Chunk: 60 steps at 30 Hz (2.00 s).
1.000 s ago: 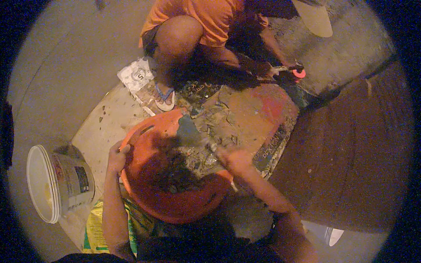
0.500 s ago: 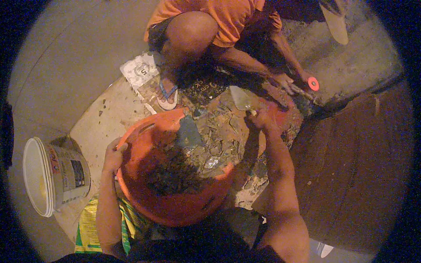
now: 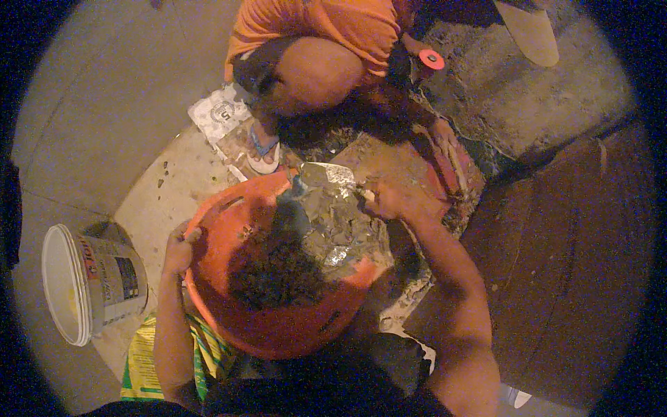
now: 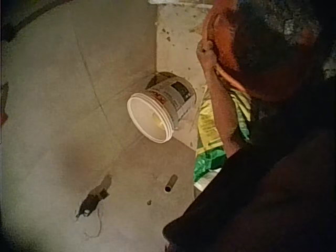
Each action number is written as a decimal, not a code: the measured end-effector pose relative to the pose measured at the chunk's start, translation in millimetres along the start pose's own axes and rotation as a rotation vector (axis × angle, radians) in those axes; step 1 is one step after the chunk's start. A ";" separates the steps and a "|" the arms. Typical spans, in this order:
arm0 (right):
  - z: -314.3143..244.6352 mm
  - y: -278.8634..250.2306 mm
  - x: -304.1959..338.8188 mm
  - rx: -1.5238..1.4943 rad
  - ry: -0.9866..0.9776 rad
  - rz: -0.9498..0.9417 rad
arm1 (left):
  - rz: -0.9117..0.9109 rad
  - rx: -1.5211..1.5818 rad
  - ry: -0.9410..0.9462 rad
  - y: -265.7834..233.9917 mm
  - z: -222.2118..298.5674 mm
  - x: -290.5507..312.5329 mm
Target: The person uses a trowel to scrape and pry loose old tiles and adhesive from a floor surface, collecting the debris into an orange bucket. A coworker assists by using a hammer to break up the tiles. The person repeatedly scrapes the floor and transfers the resulting rubble into the bucket.
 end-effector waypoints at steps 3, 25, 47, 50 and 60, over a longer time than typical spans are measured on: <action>-9.2 13.2 17.9 0.231 0.070 0.119 | -0.010 -0.003 0.011 4.3 4.0 0.5; 87.3 60.1 104.0 0.045 0.474 0.204 | -0.010 -0.063 0.009 8.2 2.7 -0.6; -93.1 71.8 91.0 0.453 -0.063 0.257 | -0.043 -0.034 0.035 -1.4 -1.9 -2.0; -80.1 68.9 113.3 0.339 0.187 0.340 | -0.006 -0.066 0.019 7.9 13.6 6.7; 47.1 138.3 267.3 -0.106 0.900 0.569 | -0.022 0.002 0.040 5.3 -8.9 -7.6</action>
Point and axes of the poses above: each hand's wrist, its own x-axis away from the middle knuckle, its own y-axis out of the palm, z = x × y, the point moved 6 cm from there along -x, towards the middle knuckle
